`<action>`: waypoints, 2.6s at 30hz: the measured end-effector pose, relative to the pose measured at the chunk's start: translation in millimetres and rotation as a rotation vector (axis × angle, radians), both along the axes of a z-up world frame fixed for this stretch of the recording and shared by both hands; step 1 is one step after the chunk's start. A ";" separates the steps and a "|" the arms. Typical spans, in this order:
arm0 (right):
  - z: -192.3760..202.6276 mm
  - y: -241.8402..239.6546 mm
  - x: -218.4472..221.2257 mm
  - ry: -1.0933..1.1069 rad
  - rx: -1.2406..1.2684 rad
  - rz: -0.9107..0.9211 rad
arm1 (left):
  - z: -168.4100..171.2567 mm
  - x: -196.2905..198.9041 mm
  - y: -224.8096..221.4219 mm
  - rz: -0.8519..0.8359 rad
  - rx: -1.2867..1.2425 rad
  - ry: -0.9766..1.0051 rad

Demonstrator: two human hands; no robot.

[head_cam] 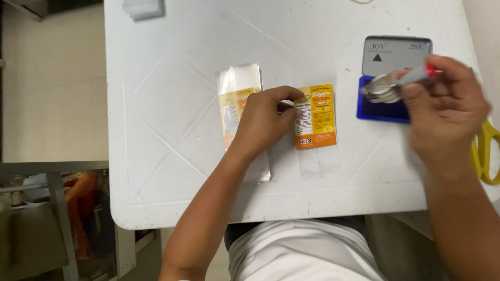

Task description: Applying ink stamps to plastic packaging bags at a workstation.

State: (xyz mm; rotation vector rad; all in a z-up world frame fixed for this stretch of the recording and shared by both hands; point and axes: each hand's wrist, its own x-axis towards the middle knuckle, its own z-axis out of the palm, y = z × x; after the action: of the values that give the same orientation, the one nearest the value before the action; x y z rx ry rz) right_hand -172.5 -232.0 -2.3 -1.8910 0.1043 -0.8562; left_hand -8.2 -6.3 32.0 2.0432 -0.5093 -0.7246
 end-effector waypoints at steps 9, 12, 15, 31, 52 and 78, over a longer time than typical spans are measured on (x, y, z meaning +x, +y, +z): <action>-5.2 -0.5 -0.2 -0.003 -0.009 -0.176 | -1.9 105.3 -37.5 0.190 -0.302 0.036; -3.1 2.7 -3.0 0.017 -0.030 -0.132 | 12.9 135.5 -53.2 0.252 -0.268 0.033; -2.1 3.7 -2.0 0.034 0.030 -0.185 | 15.5 159.4 -68.2 0.283 -0.299 0.082; -8.6 -16.5 -9.4 0.010 -0.110 -0.216 | -13.5 101.0 45.5 0.237 0.231 -0.484; -27.1 -39.9 -23.1 0.259 -0.577 -0.226 | 30.6 12.9 98.3 0.451 0.289 0.073; 5.9 34.1 -7.3 0.118 -0.340 0.065 | -41.2 -9.0 0.8 -0.090 0.013 -0.244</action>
State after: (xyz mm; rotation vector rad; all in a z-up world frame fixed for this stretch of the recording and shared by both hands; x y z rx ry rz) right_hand -179.8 -198.0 3.5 -2.2509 -0.0337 -0.7525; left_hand -17.1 -5.5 -9.2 2.1442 -0.7409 -0.5339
